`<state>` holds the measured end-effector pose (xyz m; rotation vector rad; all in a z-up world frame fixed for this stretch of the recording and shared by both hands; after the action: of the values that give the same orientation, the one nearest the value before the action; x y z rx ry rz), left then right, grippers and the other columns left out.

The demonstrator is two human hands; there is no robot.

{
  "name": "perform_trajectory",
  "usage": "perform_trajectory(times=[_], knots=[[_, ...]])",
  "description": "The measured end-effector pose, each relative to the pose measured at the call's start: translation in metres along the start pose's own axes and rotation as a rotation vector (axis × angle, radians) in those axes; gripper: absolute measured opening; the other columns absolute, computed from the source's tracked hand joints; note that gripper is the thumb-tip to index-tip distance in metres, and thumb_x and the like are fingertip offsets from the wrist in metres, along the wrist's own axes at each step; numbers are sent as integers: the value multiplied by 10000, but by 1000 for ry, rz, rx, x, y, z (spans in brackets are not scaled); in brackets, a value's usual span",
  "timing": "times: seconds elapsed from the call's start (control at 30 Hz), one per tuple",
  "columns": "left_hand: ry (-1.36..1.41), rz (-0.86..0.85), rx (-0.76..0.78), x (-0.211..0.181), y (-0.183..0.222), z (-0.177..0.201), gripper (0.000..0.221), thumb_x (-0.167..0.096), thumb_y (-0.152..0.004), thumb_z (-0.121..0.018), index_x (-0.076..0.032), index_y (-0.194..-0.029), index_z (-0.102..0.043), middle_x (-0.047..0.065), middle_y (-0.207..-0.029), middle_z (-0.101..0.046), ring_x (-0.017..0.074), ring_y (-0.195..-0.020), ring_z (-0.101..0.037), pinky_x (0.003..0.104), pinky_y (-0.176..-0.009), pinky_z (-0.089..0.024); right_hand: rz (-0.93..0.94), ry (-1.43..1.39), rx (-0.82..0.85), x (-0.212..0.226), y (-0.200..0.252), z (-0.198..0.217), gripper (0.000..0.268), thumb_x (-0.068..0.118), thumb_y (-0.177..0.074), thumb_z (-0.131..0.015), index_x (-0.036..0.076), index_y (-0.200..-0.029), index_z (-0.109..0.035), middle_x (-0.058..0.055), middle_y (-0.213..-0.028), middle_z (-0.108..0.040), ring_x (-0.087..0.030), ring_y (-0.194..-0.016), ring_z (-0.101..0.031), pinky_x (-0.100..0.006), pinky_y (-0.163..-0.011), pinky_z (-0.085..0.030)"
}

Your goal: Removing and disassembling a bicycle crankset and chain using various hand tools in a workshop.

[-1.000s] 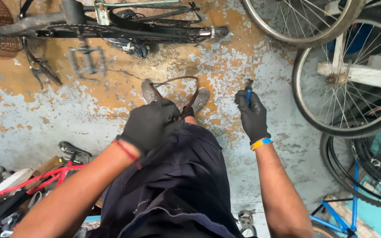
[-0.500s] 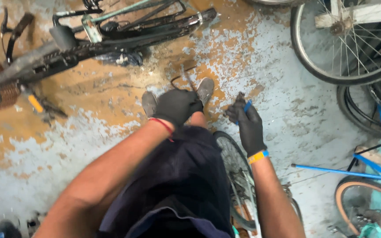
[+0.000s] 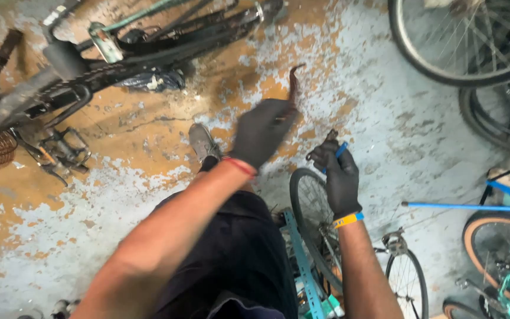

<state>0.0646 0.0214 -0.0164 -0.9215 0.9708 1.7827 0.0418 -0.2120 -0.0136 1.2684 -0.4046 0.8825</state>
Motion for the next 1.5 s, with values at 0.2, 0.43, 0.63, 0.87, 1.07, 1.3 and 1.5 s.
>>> perform_trajectory(times=[0.2, 0.43, 0.63, 0.87, 1.07, 1.3, 1.5], knots=[[-109, 545, 18, 218, 80, 51, 237, -355, -977, -699, -218, -1169, -718, 80, -1059, -735, 296, -1106, -706, 437, -944, -597, -116, -11, 12, -1, -4, -19, 216, 237, -1061, -629, 100, -1220, -681, -173, -1198, -731, -346, -1186, -714, -519, -1077, -555], [-556, 857, 412, 348, 192, 77, 424, -533, -954, -581, -311, -1298, -694, 113, -1201, -762, 388, -1180, -698, 514, -1010, -564, -130, 20, 133, -19, -12, -53, 214, 227, -1041, -665, 91, -1202, -696, -145, -1145, -747, -266, -1113, -727, -438, -1025, -567], [-284, 736, 503, 209, 184, 47, 380, -427, -968, -589, -223, -1276, -679, 167, -1243, -748, 415, -1235, -664, 520, -1100, -523, -76, 108, 303, 2, 7, -85, 144, 183, -1015, -699, 125, -1137, -751, -141, -1114, -765, -249, -1116, -717, -446, -1028, -556], [410, 526, 296, 48, 136, 50, 893, -163, -770, -787, -175, -1583, -419, 199, -1578, -453, 434, -1415, -500, 476, -1176, -480, -24, -468, 626, 28, 70, -82, 136, 88, -932, -527, 3, -981, -621, -279, -997, -727, -325, -957, -745, -399, -867, -592], [673, 484, 299, 23, 156, 39, 244, -144, -812, -749, -114, -1054, -752, 41, -868, -617, 181, -878, -649, 349, -795, -550, 19, -434, 786, 43, 88, -75, 190, 102, -962, -499, -41, -1060, -579, -350, -952, -707, -366, -870, -751, -409, -818, -620], [624, 445, 177, -30, 182, 103, 105, -159, -842, -791, -151, -947, -800, 12, -740, -668, 114, -758, -637, 247, -714, -524, 122, -209, 732, 65, 123, -90, 233, 36, -1044, -515, 26, -1265, -443, -232, -1028, -725, -275, -970, -748, -469, -921, -619], [635, 418, 99, -9, 208, 135, 86, -181, -870, -806, -128, -933, -781, 13, -727, -662, 110, -752, -606, 261, -707, -497, 128, -78, 716, 74, 145, -122, 377, 39, -1047, -539, 11, -1397, -403, -275, -1232, -640, -295, -1083, -725, -500, -986, -616]])
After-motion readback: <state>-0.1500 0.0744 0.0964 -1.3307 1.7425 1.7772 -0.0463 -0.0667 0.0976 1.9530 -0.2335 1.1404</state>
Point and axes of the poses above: each hand's wrist, its own y-axis away from the middle knuckle, its own z-axis out of the back of the hand, x = y × z, the point moved 7 cm from there along -y, towards the middle knuckle
